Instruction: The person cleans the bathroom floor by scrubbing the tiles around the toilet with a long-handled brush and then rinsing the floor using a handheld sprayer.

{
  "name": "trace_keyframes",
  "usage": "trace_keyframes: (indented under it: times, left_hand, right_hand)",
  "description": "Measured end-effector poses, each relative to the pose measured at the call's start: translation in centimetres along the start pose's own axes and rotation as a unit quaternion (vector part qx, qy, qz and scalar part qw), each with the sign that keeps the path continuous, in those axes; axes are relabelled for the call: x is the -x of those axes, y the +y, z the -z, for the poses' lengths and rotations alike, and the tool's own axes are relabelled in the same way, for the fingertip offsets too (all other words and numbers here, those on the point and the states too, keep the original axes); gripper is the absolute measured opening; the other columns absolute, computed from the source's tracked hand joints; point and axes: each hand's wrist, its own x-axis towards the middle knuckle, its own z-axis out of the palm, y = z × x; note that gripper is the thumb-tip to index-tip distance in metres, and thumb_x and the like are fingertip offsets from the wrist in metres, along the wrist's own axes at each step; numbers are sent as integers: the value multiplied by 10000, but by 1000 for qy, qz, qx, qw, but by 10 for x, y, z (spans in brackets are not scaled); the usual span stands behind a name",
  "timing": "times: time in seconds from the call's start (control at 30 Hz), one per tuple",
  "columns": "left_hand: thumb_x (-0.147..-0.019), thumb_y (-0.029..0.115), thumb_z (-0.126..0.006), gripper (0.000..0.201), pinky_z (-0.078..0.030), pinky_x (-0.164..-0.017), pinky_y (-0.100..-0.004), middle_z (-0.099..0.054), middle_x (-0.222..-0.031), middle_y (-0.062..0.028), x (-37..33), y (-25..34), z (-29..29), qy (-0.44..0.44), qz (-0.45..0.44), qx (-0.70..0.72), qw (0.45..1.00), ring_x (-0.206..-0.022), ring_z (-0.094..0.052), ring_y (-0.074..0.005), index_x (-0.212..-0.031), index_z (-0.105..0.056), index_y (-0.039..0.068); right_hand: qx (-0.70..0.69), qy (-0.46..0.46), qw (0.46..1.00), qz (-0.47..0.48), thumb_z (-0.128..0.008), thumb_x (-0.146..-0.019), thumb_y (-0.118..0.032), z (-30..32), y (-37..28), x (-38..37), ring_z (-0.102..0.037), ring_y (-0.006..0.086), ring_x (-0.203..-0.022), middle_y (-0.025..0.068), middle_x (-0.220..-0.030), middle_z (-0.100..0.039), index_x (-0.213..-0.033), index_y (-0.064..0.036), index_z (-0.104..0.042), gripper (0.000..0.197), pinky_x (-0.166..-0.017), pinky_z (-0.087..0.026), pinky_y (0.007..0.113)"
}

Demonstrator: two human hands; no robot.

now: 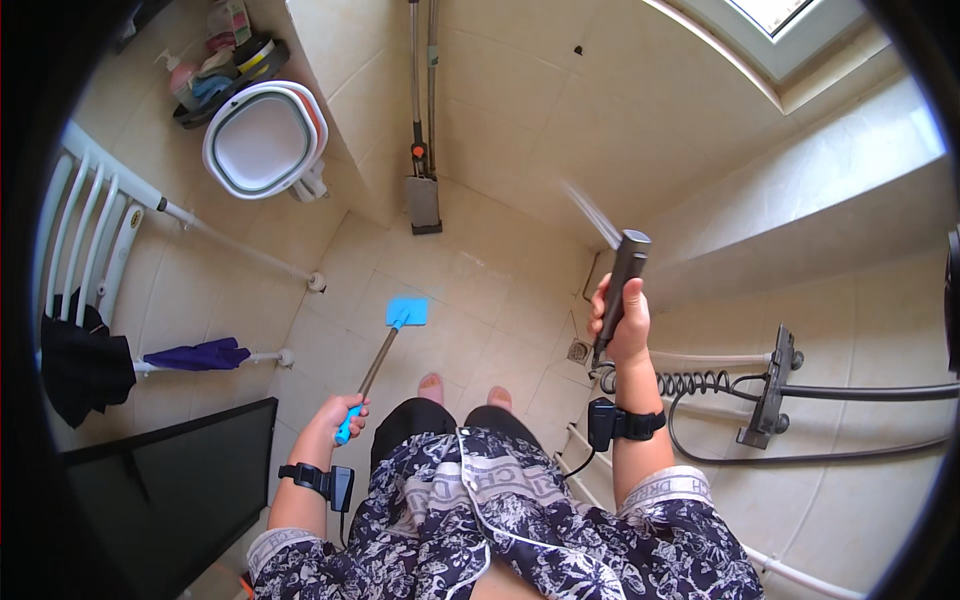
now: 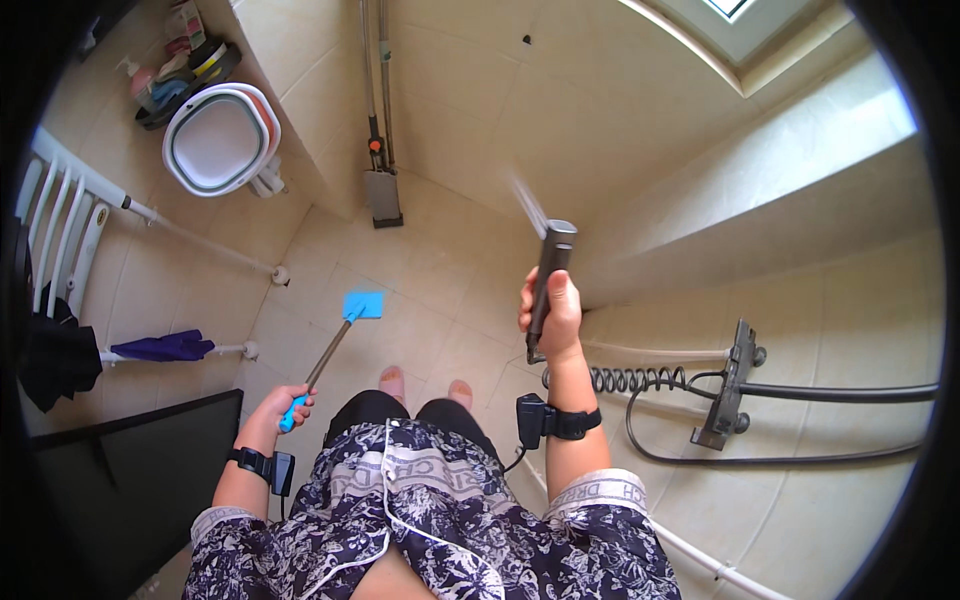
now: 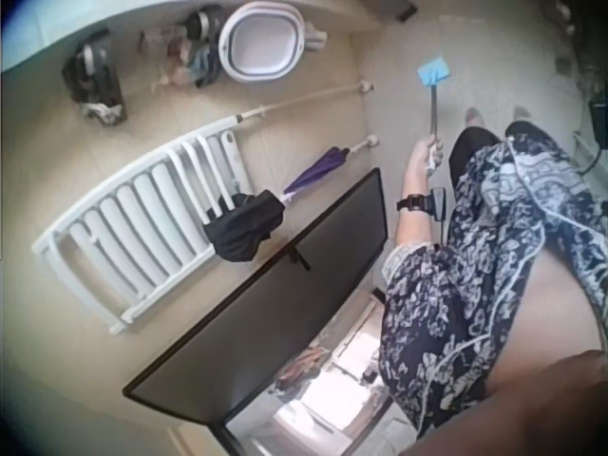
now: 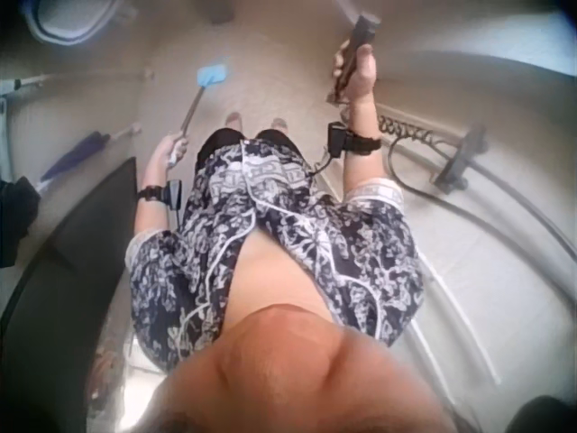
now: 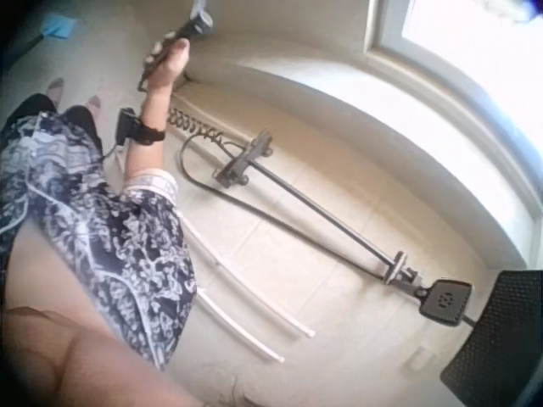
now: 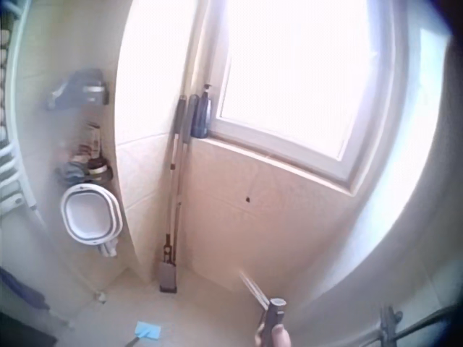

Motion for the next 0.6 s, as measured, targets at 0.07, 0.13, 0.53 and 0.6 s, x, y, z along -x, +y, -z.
trace_keyframes:
  times: [0.07, 0.13, 0.53, 0.6]
  left_hand:
    - [-895, 223, -451, 170, -288, -330, -176, -468, -695, -27, 0, -6, -4, 5, -4, 14, 1000, -442, -365, -69, -940, -465, 59]
    - [-897, 219, -444, 172, -282, -327, -171, -464, -699, -28, 2, -9, -4, 14, -5, 24, 1000, -450, -368, -71, -946, -460, 55]
    - [-888, 212, -469, 161, -272, -319, -165, -467, -694, -17, -2, 11, -32, -10, -38, 29, 999, -436, -357, -57, -948, -476, 63]
    - [-886, 206, -474, 180, -272, -322, -171, -475, -703, -18, -1, 12, -44, -44, -47, -4, 998, -435, -355, -58, -983, -481, 55]
  right_hand:
    - [-12, 3, 1000, -9, -474, -817, -570, 0, -2, -4, -466, 100, -408, 25, -583, -482, -900, -48, -488, 528, -364, -383, 222]
    - [44, -18, 998, -33, -473, -815, -576, -18, 6, 0, -464, 100, -410, 30, -587, -488, -890, -48, -483, 533, -365, -378, 222]
    - [34, -121, 984, -124, -439, -834, -578, -58, 32, -9, -449, 105, -388, 42, -563, -495, -864, -46, -488, 536, -364, -379, 233]
    - [70, -204, 966, -141, -441, -826, -590, -74, 35, -10, -444, 104, -386, 43, -548, -485, -857, -40, -483, 552, -369, -379, 235]
